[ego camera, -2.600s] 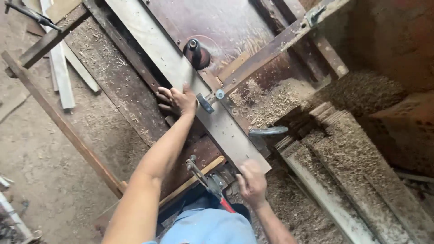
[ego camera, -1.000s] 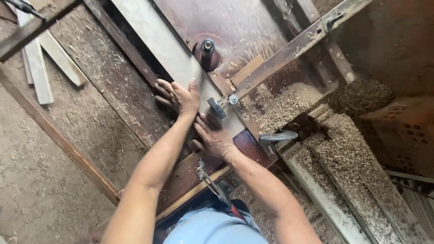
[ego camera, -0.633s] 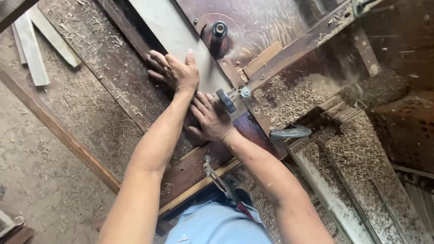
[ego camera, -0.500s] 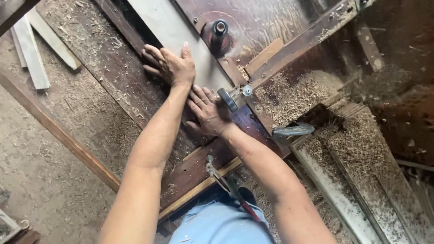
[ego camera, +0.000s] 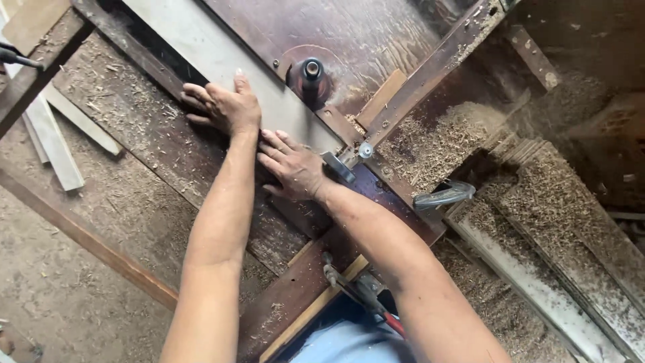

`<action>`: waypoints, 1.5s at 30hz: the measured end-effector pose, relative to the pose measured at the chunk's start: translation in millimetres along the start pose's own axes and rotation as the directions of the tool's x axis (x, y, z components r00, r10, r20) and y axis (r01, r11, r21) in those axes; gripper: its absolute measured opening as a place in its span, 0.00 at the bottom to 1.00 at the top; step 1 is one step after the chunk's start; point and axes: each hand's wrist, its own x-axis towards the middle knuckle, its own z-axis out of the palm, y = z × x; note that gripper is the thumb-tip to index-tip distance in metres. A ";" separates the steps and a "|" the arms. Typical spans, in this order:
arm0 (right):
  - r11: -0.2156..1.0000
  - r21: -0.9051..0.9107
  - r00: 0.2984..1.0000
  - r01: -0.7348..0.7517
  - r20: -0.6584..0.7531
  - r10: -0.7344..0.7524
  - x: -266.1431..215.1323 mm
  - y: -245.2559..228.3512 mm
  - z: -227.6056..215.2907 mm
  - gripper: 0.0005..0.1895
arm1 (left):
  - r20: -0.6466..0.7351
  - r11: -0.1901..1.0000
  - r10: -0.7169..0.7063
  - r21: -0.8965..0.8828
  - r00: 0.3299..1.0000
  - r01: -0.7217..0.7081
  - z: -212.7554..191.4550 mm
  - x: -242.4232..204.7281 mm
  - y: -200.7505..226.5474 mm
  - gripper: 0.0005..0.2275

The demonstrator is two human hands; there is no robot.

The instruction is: Planing and shaping the edges of wooden boards using a stationary woodworking machine.

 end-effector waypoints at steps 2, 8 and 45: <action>0.999 0.017 0.999 0.048 -0.002 -0.048 12.8 2.4 -4.4 0.39 | -0.020 1.000 -0.002 0.011 1.000 0.003 5.0 15.8 -8.6 0.30; 0.995 0.076 0.997 0.064 -0.058 -0.060 48.3 9.6 0.5 0.37 | 0.009 1.000 -0.006 -0.014 1.000 0.006 -9.8 46.6 -3.8 0.33; 0.895 0.409 0.972 0.178 0.067 -0.224 -249.8 -140.6 -92.6 0.29 | 0.576 0.525 0.081 -0.718 0.813 0.457 -155.9 -231.9 -264.1 0.15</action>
